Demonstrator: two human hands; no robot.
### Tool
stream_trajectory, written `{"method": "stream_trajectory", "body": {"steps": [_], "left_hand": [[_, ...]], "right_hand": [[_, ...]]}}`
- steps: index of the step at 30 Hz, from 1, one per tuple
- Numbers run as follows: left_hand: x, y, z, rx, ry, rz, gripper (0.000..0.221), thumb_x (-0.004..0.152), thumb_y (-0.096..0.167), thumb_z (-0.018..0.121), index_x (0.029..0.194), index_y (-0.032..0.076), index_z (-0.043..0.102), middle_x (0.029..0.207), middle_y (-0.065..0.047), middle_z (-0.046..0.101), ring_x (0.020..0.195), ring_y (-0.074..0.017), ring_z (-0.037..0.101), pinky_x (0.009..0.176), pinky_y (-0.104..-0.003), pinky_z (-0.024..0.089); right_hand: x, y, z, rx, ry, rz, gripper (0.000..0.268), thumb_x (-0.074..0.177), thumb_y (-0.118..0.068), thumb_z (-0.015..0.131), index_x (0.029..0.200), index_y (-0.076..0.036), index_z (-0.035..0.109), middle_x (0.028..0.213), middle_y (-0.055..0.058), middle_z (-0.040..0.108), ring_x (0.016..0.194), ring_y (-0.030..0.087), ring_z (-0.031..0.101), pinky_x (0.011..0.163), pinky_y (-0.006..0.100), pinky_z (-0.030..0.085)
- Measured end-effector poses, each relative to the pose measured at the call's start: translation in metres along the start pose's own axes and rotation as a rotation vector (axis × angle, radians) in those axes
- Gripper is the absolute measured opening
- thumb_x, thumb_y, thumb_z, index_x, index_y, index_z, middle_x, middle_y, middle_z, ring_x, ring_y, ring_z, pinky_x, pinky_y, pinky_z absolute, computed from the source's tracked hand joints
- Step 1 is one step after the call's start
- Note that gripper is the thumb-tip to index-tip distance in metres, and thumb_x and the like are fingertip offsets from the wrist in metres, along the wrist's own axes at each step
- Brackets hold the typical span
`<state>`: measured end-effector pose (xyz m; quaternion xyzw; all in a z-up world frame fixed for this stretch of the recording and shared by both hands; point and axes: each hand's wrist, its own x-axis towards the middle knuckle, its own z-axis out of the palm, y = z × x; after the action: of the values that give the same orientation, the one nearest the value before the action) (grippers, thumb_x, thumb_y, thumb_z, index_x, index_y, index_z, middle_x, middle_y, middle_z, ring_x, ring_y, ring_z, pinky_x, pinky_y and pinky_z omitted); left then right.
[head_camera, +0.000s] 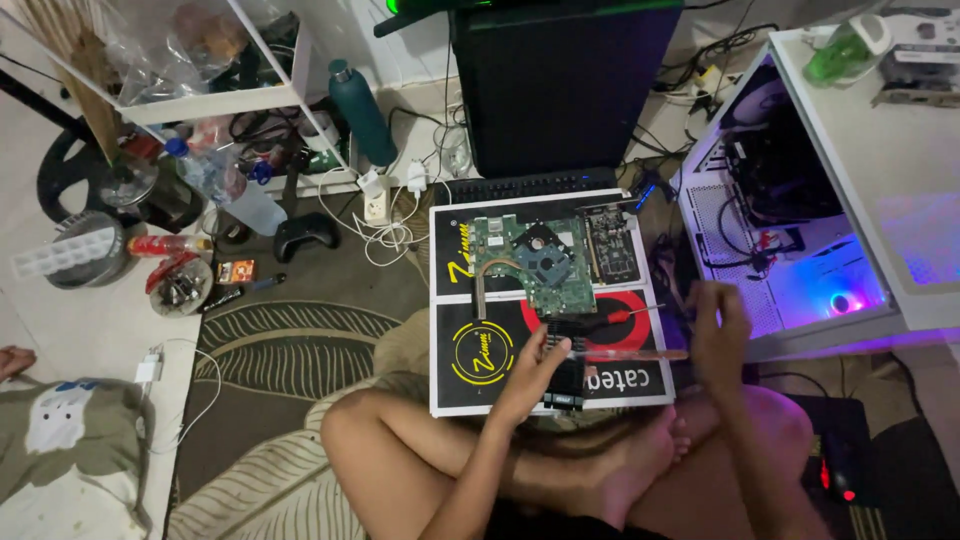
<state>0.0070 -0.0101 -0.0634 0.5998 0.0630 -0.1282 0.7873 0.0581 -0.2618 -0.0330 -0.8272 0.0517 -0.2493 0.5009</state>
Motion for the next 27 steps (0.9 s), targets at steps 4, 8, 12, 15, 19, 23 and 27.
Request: {"method": "stream_trajectory", "body": {"steps": [4, 8, 12, 15, 19, 23, 27], "left_hand": [[-0.004, 0.009, 0.008, 0.083, 0.025, 0.003, 0.05, 0.096, 0.036, 0.071, 0.138, 0.012, 0.059, 0.106, -0.002, 0.062, 0.095, -0.0123, 0.055, 0.088, -0.03, 0.05], [-0.005, 0.014, 0.006, 0.074, 0.009, 0.017, 0.042, 0.098, 0.031, 0.068, 0.136, 0.012, 0.061, 0.108, -0.004, 0.064, 0.1, -0.0127, 0.056, 0.093, -0.032, 0.049], [-0.004, 0.008, 0.002, 0.014, -0.03, 0.052, 0.036, 0.101, 0.025, 0.066, 0.135, 0.013, 0.062, 0.115, -0.003, 0.067, 0.105, -0.0125, 0.058, 0.098, -0.033, 0.049], [-0.002, 0.004, 0.001, 0.01, -0.054, 0.057, 0.034, 0.102, 0.024, 0.066, 0.134, 0.014, 0.062, 0.114, -0.003, 0.067, 0.106, -0.0115, 0.057, 0.099, -0.035, 0.049], [-0.012, 0.028, 0.009, -0.005, -0.051, 0.058, 0.033, 0.101, 0.022, 0.067, 0.133, 0.014, 0.062, 0.113, -0.002, 0.067, 0.106, -0.0099, 0.057, 0.099, -0.033, 0.049], [-0.024, 0.054, 0.016, -0.04, -0.084, 0.08, 0.029, 0.102, 0.019, 0.064, 0.13, 0.013, 0.062, 0.109, -0.001, 0.065, 0.104, -0.0096, 0.055, 0.099, -0.033, 0.048], [-0.027, 0.057, 0.016, -0.044, -0.094, 0.066, 0.028, 0.102, 0.02, 0.065, 0.129, 0.012, 0.062, 0.105, -0.002, 0.065, 0.102, -0.0099, 0.055, 0.098, -0.033, 0.049]], "right_hand": [[0.087, 0.044, 0.049, 0.05, -0.022, -0.072, 0.029, 0.122, -0.021, 0.05, 0.102, -0.005, 0.064, 0.093, 0.016, 0.065, 0.091, 0.03, 0.063, 0.087, 0.044, 0.049], [0.15, 0.052, 0.103, -0.137, -0.068, -0.448, 0.009, 0.112, -0.01, 0.067, 0.106, -0.007, 0.073, 0.101, 0.012, 0.067, 0.099, 0.035, 0.067, 0.085, 0.043, 0.055], [0.163, 0.033, 0.149, -0.482, -0.369, -0.494, 0.034, 0.119, -0.044, 0.054, 0.125, -0.018, 0.074, 0.123, -0.002, 0.072, 0.126, 0.023, 0.064, 0.119, 0.059, 0.027], [0.192, 0.071, 0.187, -0.725, -0.757, -0.339, 0.07, 0.12, -0.067, 0.014, 0.128, -0.023, 0.068, 0.127, 0.005, 0.073, 0.125, 0.028, 0.065, 0.123, 0.055, 0.017], [0.194, 0.071, 0.192, -0.917, -0.769, -0.417, 0.083, 0.122, -0.06, 0.011, 0.1, -0.017, 0.079, 0.099, 0.015, 0.081, 0.108, 0.035, 0.075, 0.122, 0.054, 0.026], [0.188, 0.069, 0.187, -0.958, -0.803, -0.39, 0.085, 0.12, -0.059, 0.007, 0.1, -0.017, 0.077, 0.099, 0.015, 0.081, 0.105, 0.034, 0.077, 0.122, 0.052, 0.025], [0.181, 0.047, 0.165, -0.853, -0.817, -0.289, 0.08, 0.121, -0.061, 0.014, 0.12, -0.013, 0.078, 0.108, 0.018, 0.079, 0.106, 0.038, 0.075, 0.125, 0.05, 0.027]]}}
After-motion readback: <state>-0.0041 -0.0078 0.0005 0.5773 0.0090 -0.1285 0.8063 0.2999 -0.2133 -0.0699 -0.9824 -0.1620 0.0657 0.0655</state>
